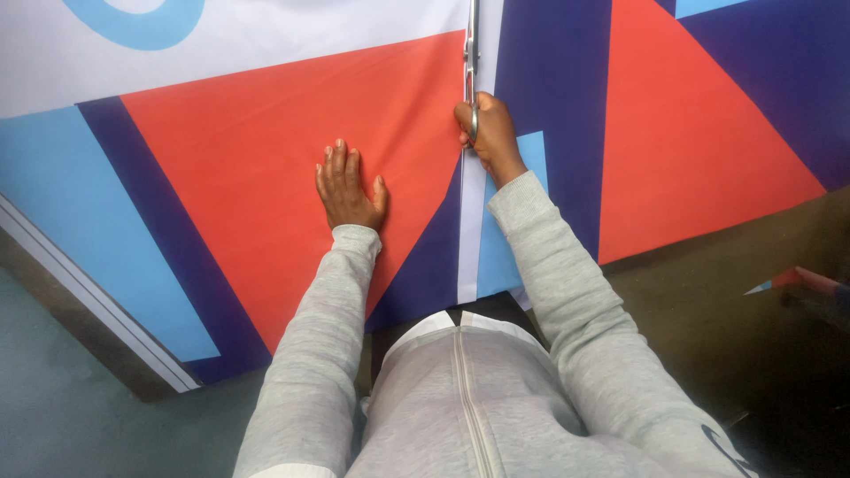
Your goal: The person uses large shears to cut a large printed banner laid out on a wooden workbench. They trim the edges and separate sections of the banner, which features red, blue, and white geometric patterns and text.
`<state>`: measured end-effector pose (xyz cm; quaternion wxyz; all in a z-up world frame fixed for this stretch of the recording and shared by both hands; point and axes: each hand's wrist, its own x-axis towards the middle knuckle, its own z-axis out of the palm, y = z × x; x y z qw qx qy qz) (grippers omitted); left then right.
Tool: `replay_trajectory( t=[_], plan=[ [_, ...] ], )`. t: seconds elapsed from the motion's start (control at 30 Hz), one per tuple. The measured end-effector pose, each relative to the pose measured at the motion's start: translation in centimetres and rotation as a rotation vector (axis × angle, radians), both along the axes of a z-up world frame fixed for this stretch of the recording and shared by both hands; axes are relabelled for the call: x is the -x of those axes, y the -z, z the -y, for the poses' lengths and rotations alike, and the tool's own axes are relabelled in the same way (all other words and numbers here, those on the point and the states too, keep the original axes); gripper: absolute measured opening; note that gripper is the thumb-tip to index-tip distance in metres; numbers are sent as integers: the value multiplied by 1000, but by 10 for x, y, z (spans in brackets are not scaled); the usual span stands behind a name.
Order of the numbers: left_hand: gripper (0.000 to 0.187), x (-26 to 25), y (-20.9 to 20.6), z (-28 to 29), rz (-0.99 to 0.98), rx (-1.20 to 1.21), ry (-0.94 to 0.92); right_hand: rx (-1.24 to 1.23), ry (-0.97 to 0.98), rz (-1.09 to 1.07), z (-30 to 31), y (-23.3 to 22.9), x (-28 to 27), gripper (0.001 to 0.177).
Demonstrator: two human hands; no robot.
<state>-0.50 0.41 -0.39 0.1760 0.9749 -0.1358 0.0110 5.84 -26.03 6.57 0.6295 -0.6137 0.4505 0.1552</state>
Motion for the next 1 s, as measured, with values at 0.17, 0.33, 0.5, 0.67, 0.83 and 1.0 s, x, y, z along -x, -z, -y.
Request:
replay_trajectory(
  t=[0.17, 0.33, 0.5, 0.67, 0.83, 1.0],
  plan=[
    [68, 0, -3, 0, 3, 23, 4, -40, -8, -11, 13, -15, -30, 12],
    [68, 0, -3, 1, 6, 13, -1, -25, -28, -2, 17, -18, -35, 13],
    [68, -2, -4, 2, 29, 1, 14, 21, -36, 6, 17, -16, -36, 9],
    [67, -2, -4, 2, 11, 27, 6, 6, -66, 6, 24, -10, -50, 11],
    [68, -3, -2, 2, -7, 15, 13, -21, -69, 18, 36, -10, -73, 14],
    [68, -2, -3, 1, -3, 38, 2, -10, -58, 23, 35, -14, -74, 14]
  ],
)
